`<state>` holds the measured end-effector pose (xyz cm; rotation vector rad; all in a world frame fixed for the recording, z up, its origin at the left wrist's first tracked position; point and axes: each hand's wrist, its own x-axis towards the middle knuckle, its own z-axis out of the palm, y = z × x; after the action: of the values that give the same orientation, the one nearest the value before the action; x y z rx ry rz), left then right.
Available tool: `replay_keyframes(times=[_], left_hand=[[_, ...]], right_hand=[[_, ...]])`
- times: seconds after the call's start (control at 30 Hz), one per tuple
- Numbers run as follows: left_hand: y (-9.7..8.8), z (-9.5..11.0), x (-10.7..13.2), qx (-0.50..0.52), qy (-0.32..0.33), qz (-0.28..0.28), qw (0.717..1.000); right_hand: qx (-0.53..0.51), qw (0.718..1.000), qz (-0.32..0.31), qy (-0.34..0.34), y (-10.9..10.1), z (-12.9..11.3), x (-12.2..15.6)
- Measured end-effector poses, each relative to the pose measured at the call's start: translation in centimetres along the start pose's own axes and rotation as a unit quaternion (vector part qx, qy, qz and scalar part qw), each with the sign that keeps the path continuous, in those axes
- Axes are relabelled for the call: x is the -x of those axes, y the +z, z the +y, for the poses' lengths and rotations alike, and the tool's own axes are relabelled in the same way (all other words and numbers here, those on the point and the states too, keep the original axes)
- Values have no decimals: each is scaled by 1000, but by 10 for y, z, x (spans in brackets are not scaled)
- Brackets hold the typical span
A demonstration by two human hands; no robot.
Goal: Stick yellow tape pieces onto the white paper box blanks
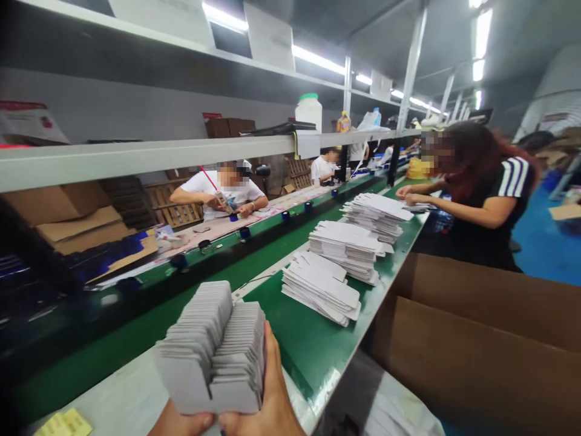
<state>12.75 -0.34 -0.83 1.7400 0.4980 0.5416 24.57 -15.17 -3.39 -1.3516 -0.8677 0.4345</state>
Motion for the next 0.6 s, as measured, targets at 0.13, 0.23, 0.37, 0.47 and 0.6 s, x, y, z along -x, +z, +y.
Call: replay_keyframes(times=[0.13,0.23,0.37,0.47,0.6], left_hand=[[15,31,-11,120,-13,30,992],[31,60,-22,214,-176,46,960],[46,78,-35,318,-322,-39,891],[51,79,-46,338,-338,-41,877],[55,79,-67,341,-336,-23,878]], right_hand=[[-112,989,-31,87,-21,-35,-35],[-72,959,-138,238,-49,-69,-80],[32,910,-215,354,-73,-93,-133],[76,890,-230,387,-79,-99,-155],[106,885,-220,395,-83,-107,-171]])
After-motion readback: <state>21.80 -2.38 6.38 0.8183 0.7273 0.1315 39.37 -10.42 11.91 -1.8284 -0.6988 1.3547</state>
